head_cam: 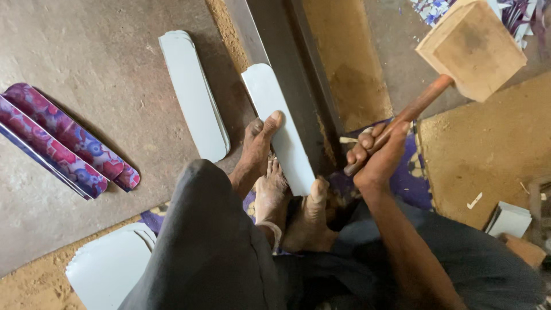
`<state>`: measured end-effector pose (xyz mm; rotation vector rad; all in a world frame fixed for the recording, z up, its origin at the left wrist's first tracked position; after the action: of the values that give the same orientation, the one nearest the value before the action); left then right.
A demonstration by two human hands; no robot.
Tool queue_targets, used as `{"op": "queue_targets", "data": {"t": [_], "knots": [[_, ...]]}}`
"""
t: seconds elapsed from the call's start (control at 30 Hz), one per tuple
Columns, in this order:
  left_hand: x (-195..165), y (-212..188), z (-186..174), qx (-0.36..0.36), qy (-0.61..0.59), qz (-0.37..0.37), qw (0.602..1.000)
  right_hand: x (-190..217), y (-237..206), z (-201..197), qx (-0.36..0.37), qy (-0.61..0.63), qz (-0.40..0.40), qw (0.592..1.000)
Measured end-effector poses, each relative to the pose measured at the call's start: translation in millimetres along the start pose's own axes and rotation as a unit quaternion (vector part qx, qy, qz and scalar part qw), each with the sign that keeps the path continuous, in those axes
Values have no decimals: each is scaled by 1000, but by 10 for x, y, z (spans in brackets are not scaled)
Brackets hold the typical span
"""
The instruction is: The person sits on the floor and uses a wooden mallet to repeatedly strike the edges of a stack of patterned paper sheets clamped against a metal bar. The person flips the stack and continues striking to shape the edges, then places the finished piece aside.
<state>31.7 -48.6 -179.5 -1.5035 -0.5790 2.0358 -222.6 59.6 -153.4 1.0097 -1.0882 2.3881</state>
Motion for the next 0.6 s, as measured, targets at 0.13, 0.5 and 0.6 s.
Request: {"op": "queue_targets", "data": {"t": [0.13,0.5,0.6], "knots": [[-54,-59,38,5,-37,25,999,-3,-148,238,195,-683,-363,604],[48,-672,143,29,57,-38,997,22,-771,-458,27,-473,196,859],[-88,-262,54,-4,55,2,998,287,-703,-507,24,-359,65,931]]}}
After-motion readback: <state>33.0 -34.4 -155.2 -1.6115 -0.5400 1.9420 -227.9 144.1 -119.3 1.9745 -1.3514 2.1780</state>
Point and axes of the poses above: each hand's wrist, its own y-axis towards the middle knuckle, its own z-axis out of the palm, x = y × z, the point moved 4 cm from there along y, towards the middle knuckle, and after that the axes turned 8 degrees about -x, right-handed, at the moved point
